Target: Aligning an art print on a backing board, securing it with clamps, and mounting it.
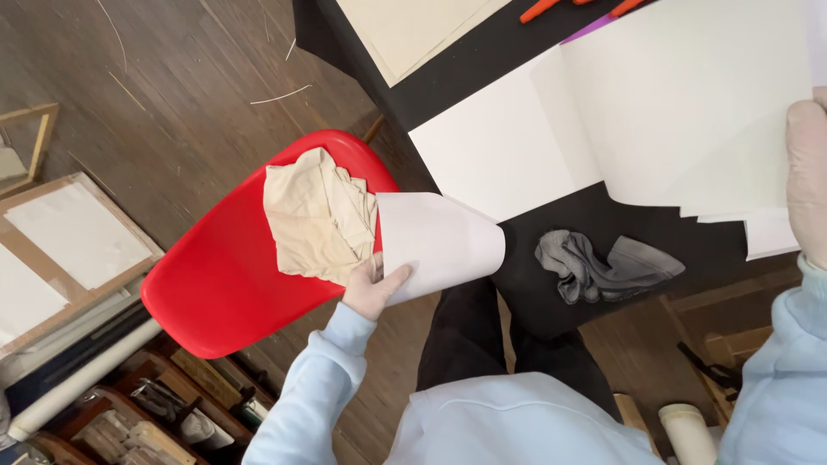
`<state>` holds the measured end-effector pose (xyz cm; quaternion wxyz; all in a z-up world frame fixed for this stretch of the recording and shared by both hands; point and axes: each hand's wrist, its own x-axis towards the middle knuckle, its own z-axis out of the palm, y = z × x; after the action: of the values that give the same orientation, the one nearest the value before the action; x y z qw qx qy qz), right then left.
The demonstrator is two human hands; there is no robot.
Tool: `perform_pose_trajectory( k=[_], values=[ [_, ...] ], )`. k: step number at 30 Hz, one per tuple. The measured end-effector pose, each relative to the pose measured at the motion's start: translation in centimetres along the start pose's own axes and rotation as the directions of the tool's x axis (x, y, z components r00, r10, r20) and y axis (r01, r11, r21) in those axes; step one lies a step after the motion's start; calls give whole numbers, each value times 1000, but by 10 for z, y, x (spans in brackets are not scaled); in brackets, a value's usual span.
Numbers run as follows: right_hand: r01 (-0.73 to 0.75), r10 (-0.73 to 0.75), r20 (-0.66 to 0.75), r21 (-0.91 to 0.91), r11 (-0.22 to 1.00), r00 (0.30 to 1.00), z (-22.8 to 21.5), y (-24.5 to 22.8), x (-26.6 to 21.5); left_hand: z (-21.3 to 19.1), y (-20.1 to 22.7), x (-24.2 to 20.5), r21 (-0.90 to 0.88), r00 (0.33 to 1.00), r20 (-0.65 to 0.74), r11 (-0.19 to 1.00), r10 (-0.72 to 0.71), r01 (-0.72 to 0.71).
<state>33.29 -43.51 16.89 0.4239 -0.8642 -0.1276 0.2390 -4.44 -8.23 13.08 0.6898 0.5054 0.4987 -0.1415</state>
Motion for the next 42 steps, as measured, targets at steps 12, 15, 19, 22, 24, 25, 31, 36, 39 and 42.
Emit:
perform_pose_trajectory(
  k=[12,15,19,22,24,25,31,36,39,42],
  values=[
    [134,-191,-222,-248,959,956,-5,-51,-19,-17,-47,-39,-87,998,-55,995,43,-48],
    [173,-271,-186,-418,892,944,-13,-66,-25,-10,-52,-34,-113,998,-56,993,37,-43],
    [214,-286,-182,-335,917,941,-11,-62,-16,-5,-50,-48,-106,998,-34,993,45,-48],
    [112,-139,-212,-136,984,967,-8,-51,-12,-5,-50,-60,-151,999,-31,988,41,-46],
    [170,-219,-198,-239,956,955,-8,-40,-13,-3,-44,-70,-75,998,-60,997,-5,0],
    [167,-216,-199,-240,956,956,-9,-42,-15,-4,-47,-74,-74,998,-58,997,-7,3],
    [150,-212,-202,-286,946,956,-10,-56,-17,-8,-34,-99,-32,995,-97,999,-40,37],
    [339,-409,-224,-294,894,885,-16,-55,-26,-17,-3,-132,38,995,-103,999,-16,20],
    [394,-460,-222,-287,873,859,-21,-75,-36,-21,42,-160,108,991,-46,987,125,-120],
    [268,-307,-273,-171,948,912,-19,-93,-44,19,144,-189,120,971,78,965,224,-232]
  ],
)
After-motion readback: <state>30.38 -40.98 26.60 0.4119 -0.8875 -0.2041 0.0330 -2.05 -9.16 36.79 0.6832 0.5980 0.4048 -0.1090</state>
